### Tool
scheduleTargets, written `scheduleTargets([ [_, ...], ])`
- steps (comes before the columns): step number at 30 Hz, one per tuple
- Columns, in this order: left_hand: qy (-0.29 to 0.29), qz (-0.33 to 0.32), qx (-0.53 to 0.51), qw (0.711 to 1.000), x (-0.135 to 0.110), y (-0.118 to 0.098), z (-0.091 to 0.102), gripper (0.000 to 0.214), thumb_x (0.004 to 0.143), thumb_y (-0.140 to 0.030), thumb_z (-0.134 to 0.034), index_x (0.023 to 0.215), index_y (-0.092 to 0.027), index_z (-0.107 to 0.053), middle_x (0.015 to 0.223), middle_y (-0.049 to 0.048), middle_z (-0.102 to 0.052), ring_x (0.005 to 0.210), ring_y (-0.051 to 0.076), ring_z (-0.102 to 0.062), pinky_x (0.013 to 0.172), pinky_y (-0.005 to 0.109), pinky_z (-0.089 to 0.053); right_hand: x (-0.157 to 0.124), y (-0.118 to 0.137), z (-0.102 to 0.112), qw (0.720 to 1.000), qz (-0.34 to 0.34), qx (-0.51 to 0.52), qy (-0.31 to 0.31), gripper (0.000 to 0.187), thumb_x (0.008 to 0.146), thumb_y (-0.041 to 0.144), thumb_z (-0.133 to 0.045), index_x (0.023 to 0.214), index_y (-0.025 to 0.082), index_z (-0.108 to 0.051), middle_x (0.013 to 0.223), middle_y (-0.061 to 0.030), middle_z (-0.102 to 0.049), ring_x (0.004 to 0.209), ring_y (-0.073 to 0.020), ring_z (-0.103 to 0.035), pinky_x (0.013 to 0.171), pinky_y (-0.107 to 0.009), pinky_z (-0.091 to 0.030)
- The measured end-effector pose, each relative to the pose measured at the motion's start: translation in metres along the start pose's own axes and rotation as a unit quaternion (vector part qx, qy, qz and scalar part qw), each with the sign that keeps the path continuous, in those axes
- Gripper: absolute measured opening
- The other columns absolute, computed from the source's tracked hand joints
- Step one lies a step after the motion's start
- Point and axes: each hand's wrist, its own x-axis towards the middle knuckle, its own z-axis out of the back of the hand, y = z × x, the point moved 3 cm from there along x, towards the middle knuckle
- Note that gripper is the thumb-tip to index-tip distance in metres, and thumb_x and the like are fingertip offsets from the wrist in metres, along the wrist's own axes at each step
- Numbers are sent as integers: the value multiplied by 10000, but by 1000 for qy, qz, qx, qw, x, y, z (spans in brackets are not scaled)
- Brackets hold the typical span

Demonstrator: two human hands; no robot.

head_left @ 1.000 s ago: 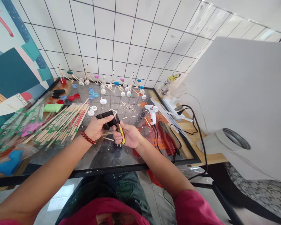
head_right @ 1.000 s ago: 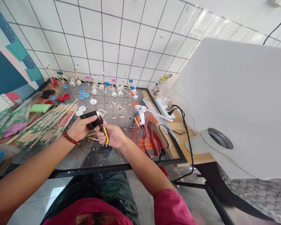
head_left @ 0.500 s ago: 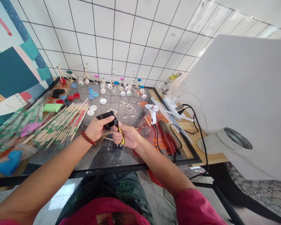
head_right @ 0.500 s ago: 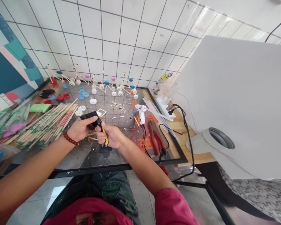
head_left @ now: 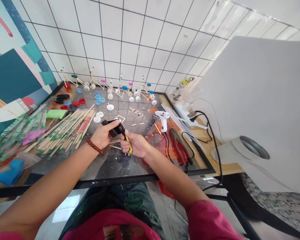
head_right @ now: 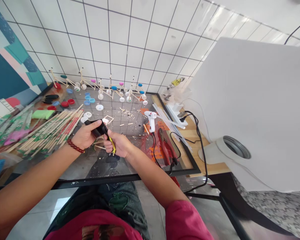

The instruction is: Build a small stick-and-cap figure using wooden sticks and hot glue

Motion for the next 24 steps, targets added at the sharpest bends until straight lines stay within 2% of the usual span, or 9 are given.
scheduleTargets([
  [3,-19,-2,5,1000,2,1,2,423,461,-371,-1053,693,-134,-790,710,51,-753,674,178,-670,663,301,-551,1,0,1,1000,-1,-2,7,434,1106,496,-489,797,196,-540,615,72,-316,549,-97,-200,513,-159,-259],
  [9,-6,5,5,1000,0,2,0,439,474,-380,-1053,731,-132,-797,720,45,-757,663,175,-657,651,311,-542,-1,2,2,1000,2,6,22,408,1110,459,-456,829,188,-574,619,63,-337,552,-104,-208,515,-167,-267],
  [14,11,9,21,1000,-1,2,-1,474,439,-425,-1071,690,-147,-782,687,46,-747,629,168,-641,626,305,-524,-3,3,1,999,0,11,33,423,1107,481,-464,827,186,-582,628,67,-319,557,-104,-189,509,-169,-263],
  [24,37,5,31,999,-3,4,-3,422,525,-416,-1047,715,-145,-786,657,41,-726,598,150,-603,604,301,-505,-5,4,-5,999,13,34,25,445,1106,508,-455,809,193,-561,647,73,-267,564,-106,-168,500,-164,-262],
])
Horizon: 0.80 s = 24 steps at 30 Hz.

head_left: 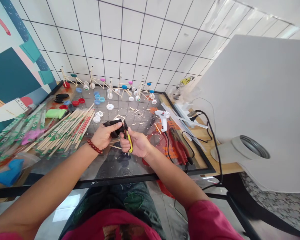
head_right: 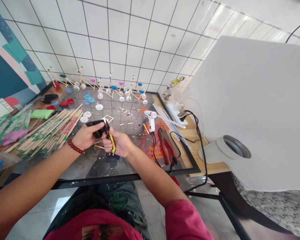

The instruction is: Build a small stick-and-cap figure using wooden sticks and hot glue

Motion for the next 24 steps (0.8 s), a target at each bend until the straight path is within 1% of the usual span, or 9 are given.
scheduleTargets([
  [7,-26,-5,-8,1000,0,1,1,419,477,-351,-1054,654,-159,-727,650,14,-705,616,138,-605,623,285,-508,2,-3,1,1000,-11,16,-12,509,1145,489,-327,762,201,-500,652,76,-217,572,-113,-122,501,-161,-248],
  [12,-7,8,8,1000,1,2,1,430,511,-392,-1042,705,-142,-753,647,23,-695,610,148,-593,622,307,-503,2,-3,0,1000,-13,19,-17,480,1137,490,-356,782,205,-507,661,74,-212,574,-114,-122,500,-161,-249],
  [16,-5,6,6,1000,1,3,1,355,557,-344,-1029,653,-171,-734,641,25,-704,616,158,-608,640,310,-513,3,-4,1,1000,-11,21,-19,494,1131,512,-391,752,205,-473,655,80,-203,569,-108,-112,490,-161,-235],
  [18,2,7,12,1000,1,3,0,341,573,-346,-1022,641,-174,-736,622,28,-700,603,162,-610,633,313,-512,3,-4,1,1000,-10,20,-22,499,1134,511,-387,749,205,-469,653,80,-204,564,-106,-118,491,-159,-236],
  [24,4,12,15,1000,1,3,0,416,486,-389,-1047,658,-154,-750,610,23,-689,571,150,-600,606,306,-509,2,-3,0,999,-12,25,-20,451,1128,492,-413,782,212,-487,660,78,-216,566,-109,-134,497,-162,-257],
])
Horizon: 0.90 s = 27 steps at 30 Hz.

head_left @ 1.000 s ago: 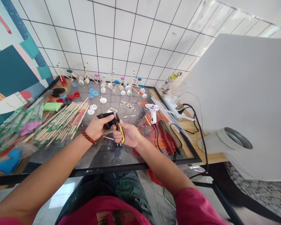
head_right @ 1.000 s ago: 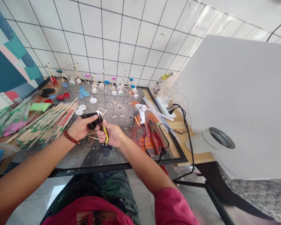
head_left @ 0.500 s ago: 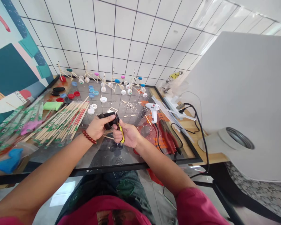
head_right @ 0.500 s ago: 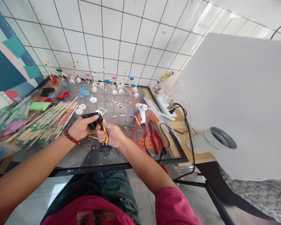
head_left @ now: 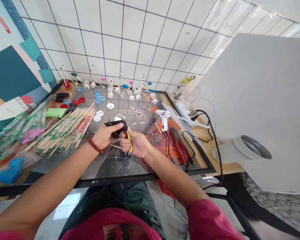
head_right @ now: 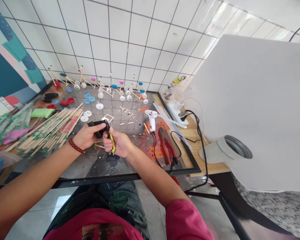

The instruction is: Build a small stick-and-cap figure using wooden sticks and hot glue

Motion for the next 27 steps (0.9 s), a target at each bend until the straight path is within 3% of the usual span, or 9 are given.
scheduleTargets([
  [7,8,-9,-1,1000,-2,-3,-3,358,528,-342,-1031,677,-154,-765,607,33,-687,588,153,-589,589,303,-501,-3,2,-2,1000,0,7,8,449,1133,485,-363,801,213,-494,662,73,-241,564,-112,-157,506,-171,-274],
  [17,-11,-7,-18,1000,-4,-4,-4,339,536,-319,-1014,675,-165,-747,650,30,-717,591,156,-620,589,300,-526,-2,2,-1,1000,-6,-4,17,393,1093,495,-491,813,220,-482,658,82,-236,556,-105,-154,503,-178,-242],
  [27,-18,-35,-19,999,-3,-4,-4,327,548,-318,-1004,763,-149,-824,686,48,-750,613,163,-615,596,297,-505,-2,3,0,1000,10,-2,15,571,1149,477,-215,779,193,-543,632,68,-252,553,-117,-144,493,-174,-255],
])
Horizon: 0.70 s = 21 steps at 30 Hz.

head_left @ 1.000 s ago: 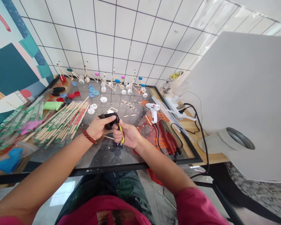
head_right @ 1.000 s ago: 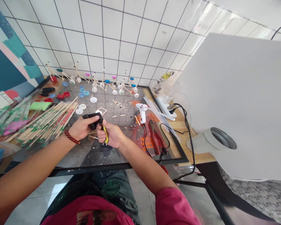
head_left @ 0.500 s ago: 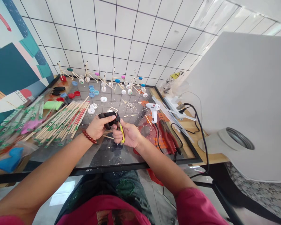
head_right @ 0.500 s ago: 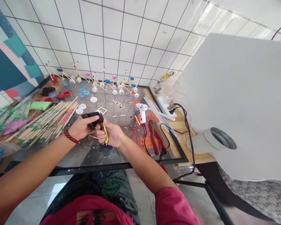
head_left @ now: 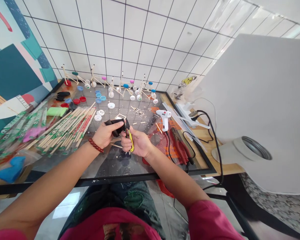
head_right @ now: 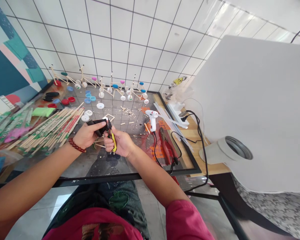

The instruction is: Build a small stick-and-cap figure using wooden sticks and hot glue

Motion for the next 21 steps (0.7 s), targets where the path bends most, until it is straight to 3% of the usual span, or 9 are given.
scheduleTargets([
  [10,-12,9,-4,1000,1,1,2,389,457,-345,-1049,653,-155,-770,641,22,-715,605,137,-616,598,268,-507,1,-3,-1,1000,-11,19,4,535,1153,460,-236,763,206,-501,632,75,-209,561,-122,-105,491,-168,-256],
  [14,-13,5,13,1000,1,1,4,398,461,-374,-1044,656,-154,-775,636,21,-717,601,143,-620,605,278,-511,1,-3,-1,999,-12,27,12,559,1151,438,-167,765,205,-498,627,72,-210,560,-124,-109,492,-171,-263],
  [21,-18,-7,35,999,3,2,5,387,457,-369,-1040,622,-157,-761,618,20,-699,589,136,-608,574,268,-470,3,-5,0,1000,-9,16,20,533,1145,469,-230,742,210,-464,618,74,-193,557,-122,-95,487,-175,-249],
])
